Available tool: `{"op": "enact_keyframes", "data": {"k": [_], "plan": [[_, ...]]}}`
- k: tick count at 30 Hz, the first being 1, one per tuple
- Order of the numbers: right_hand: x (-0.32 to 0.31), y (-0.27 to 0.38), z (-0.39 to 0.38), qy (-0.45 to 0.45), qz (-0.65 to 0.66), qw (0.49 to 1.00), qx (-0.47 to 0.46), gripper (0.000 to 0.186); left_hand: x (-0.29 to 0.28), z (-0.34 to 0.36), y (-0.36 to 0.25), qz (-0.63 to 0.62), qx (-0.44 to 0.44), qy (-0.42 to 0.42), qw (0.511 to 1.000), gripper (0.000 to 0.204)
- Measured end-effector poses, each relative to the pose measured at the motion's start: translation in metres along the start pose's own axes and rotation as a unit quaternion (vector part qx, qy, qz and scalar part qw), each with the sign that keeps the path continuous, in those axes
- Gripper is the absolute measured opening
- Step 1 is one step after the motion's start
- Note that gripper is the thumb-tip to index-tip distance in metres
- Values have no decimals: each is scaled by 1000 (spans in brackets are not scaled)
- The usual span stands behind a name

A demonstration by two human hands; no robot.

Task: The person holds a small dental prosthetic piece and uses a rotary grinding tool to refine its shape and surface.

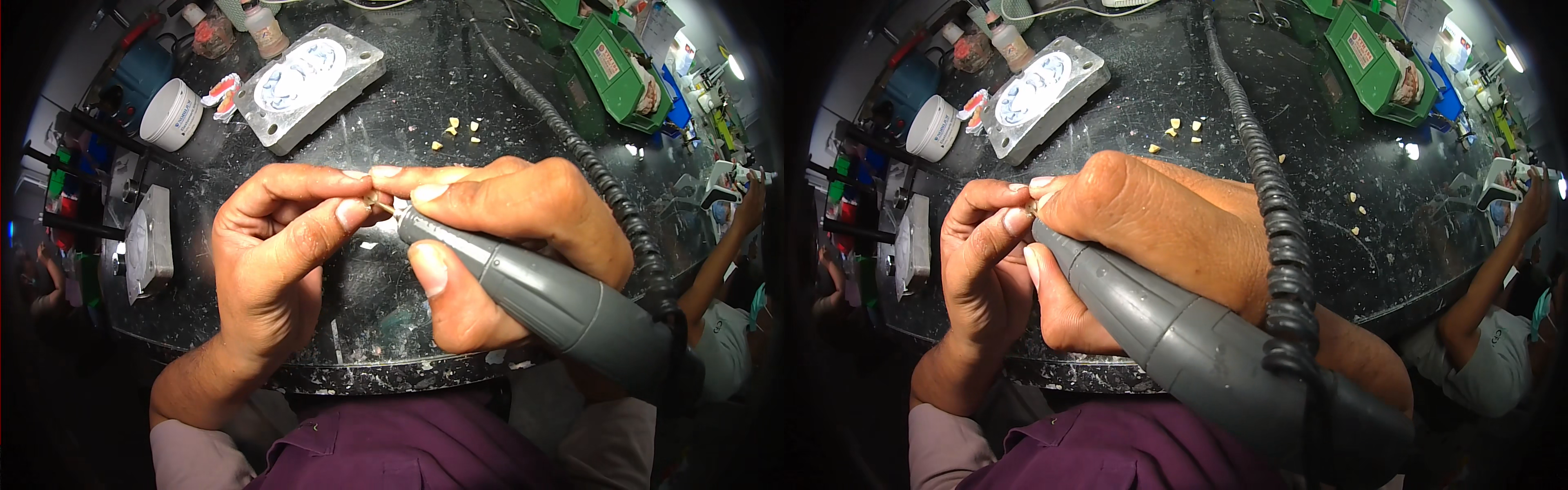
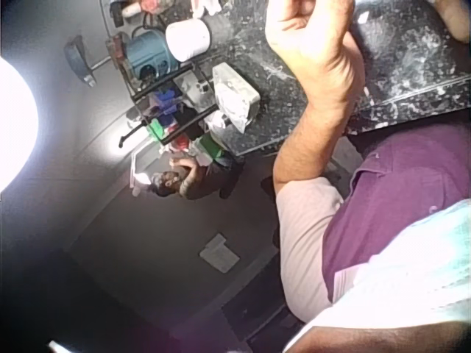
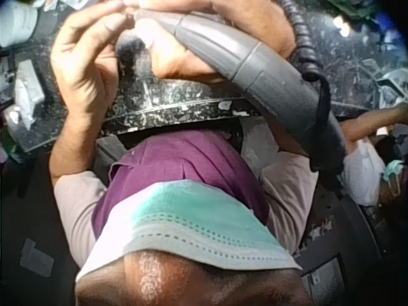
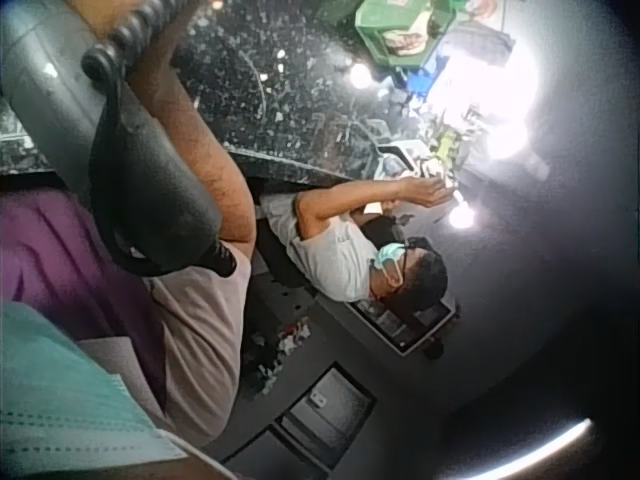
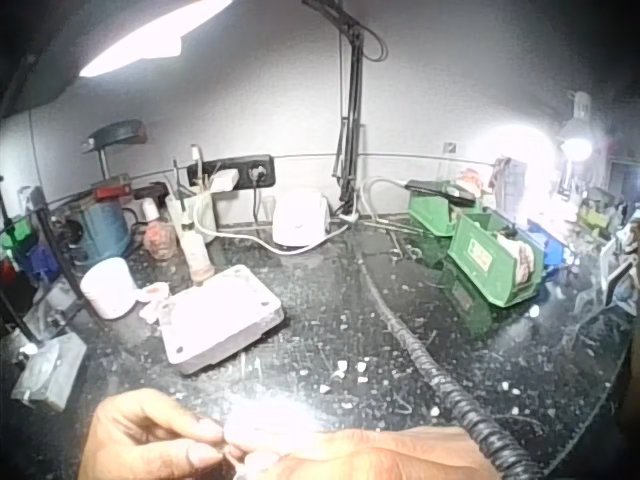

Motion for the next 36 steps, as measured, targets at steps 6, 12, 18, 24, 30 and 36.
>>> {"op": "enact_keyframes", "data": {"k": [6,12,18,24,30,36], "plan": [[2,11,6,33,-73,996,36,28,0,1,-3,12,-2,1,1000,15],[-2,9,6,42,-99,992,65,24,0,2,-5,42,9,3,999,15],[-2,8,1,-16,-38,993,111,20,1,2,-4,32,3,10,999,15],[-3,6,-5,-14,-65,987,143,17,1,2,-3,23,-10,-1,1000,14],[-5,2,-3,-2,-3,994,106,18,-1,3,-3,19,-13,8,1000,15],[-4,9,4,33,-98,990,93,19,-1,2,-3,12,-33,-6,999,14]]}}
Point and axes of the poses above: each hand's wrist, its own z-axis towards the middle knuckle, its own x-axis out of the palm, y = z × x, the point moved 2 cm from there along z, towards the middle knuckle, and after that the axes turned 7 degrees about -y, right-handed, at the moved point
